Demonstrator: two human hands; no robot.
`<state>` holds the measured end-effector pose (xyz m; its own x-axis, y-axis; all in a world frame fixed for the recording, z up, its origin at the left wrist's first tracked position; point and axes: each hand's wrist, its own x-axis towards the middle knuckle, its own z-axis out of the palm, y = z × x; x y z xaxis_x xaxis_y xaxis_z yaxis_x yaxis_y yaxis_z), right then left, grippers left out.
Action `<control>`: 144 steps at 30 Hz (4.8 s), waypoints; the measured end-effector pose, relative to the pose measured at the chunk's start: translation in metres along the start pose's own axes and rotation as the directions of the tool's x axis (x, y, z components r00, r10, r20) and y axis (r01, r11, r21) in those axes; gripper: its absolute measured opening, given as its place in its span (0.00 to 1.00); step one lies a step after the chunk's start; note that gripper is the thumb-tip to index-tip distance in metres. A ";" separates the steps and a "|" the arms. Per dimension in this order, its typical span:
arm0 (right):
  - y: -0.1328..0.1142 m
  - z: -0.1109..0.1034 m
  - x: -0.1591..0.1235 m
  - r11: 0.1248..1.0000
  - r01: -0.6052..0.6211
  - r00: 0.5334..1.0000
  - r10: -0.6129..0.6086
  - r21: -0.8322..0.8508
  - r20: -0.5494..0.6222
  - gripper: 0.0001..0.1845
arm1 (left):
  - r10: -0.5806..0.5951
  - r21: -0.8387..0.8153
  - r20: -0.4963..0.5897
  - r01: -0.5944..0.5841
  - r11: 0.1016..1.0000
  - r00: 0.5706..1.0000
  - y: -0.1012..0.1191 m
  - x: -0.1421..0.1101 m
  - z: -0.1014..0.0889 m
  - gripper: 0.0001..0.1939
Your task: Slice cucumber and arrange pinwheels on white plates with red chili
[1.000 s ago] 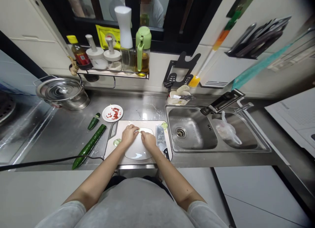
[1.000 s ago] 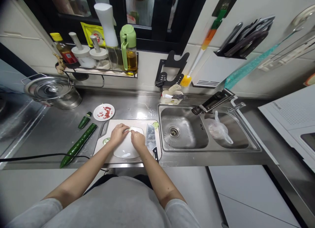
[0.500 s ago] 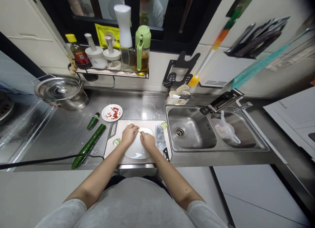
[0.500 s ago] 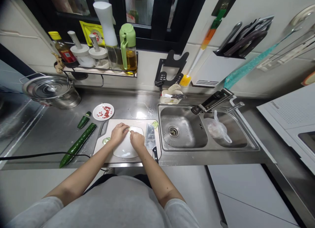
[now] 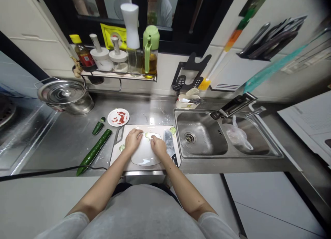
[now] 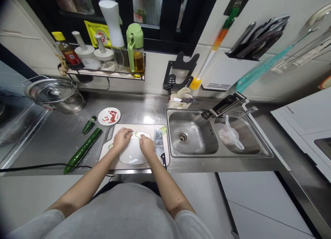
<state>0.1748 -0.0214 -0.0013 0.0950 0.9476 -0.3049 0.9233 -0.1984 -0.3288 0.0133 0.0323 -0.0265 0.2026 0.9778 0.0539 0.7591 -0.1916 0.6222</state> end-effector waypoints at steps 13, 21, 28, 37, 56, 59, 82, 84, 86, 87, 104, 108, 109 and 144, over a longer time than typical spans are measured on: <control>0.048 -0.003 -0.042 0.953 0.011 0.974 0.058 0.303 -0.217 0.18 | -0.262 0.069 -0.109 0.270 0.960 0.959 -0.082 -0.074 -0.058 0.17; 0.036 0.007 -0.049 0.939 0.082 0.971 0.001 0.334 -0.241 0.20 | -0.309 0.158 -0.012 0.307 0.938 0.951 -0.074 -0.087 -0.054 0.18; 0.035 0.009 -0.057 0.936 0.103 0.976 -0.029 0.338 -0.216 0.20 | -0.336 0.205 -0.006 0.330 0.921 0.942 -0.066 -0.085 -0.053 0.17; 0.041 0.013 -0.062 0.935 0.080 0.981 -0.012 0.344 -0.196 0.20 | -0.309 0.171 -0.100 0.323 0.931 0.946 -0.069 -0.085 -0.054 0.12; -0.039 -0.011 -0.053 0.664 0.422 0.907 -0.299 0.618 -0.298 0.13 | -0.178 -0.723 0.286 0.334 0.604 0.942 0.012 -0.077 -0.087 0.13; -0.045 -0.011 -0.053 0.639 0.419 0.908 -0.312 0.645 -0.280 0.08 | -0.119 -0.729 0.292 0.301 0.614 0.949 0.020 -0.077 -0.090 0.12; -0.048 -0.019 -0.057 0.275 -0.191 0.969 -0.102 0.942 0.226 0.07 | -0.025 -0.329 0.015 0.028 0.944 1.000 0.032 -0.091 -0.078 0.07; -0.045 -0.017 -0.059 0.336 -0.098 0.985 -0.098 0.937 0.139 0.06 | -0.188 -0.521 0.106 0.215 0.826 0.976 0.030 -0.095 -0.070 0.11; -0.041 -0.015 -0.061 0.406 0.034 0.989 -0.148 0.913 0.029 0.06 | -0.279 -0.676 0.293 0.404 0.616 0.915 0.029 -0.100 -0.064 0.18; -0.039 -0.014 -0.063 0.437 0.099 0.983 -0.184 0.894 -0.019 0.06 | -0.286 -0.712 0.390 0.483 0.510 0.876 0.029 -0.102 -0.062 0.21; -0.029 -0.008 -0.070 0.573 0.252 0.965 -0.214 0.780 -0.154 0.07 | -0.239 -0.803 0.376 0.443 0.398 0.896 0.038 -0.099 -0.059 0.27; -0.034 -0.007 -0.070 0.557 0.168 0.985 -0.134 0.813 -0.112 0.08 | -0.213 -0.796 0.256 0.330 0.507 0.943 0.037 -0.100 -0.055 0.26; -0.035 -0.006 -0.070 0.550 0.153 0.987 -0.118 0.821 -0.105 0.08 | -0.209 -0.793 0.224 0.303 0.528 0.952 0.037 -0.100 -0.054 0.25; -0.041 -0.008 -0.065 0.300 -0.232 0.964 -0.059 0.925 0.261 0.09 | -0.108 -0.487 -0.157 0.018 0.873 0.982 0.038 -0.110 -0.040 0.17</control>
<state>0.1340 -0.0732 0.0396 -0.0601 0.8597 -0.5072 -0.0896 -0.5107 -0.8551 -0.0054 -0.0793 0.0225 0.0201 0.9939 0.1087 0.3647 -0.1085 0.9248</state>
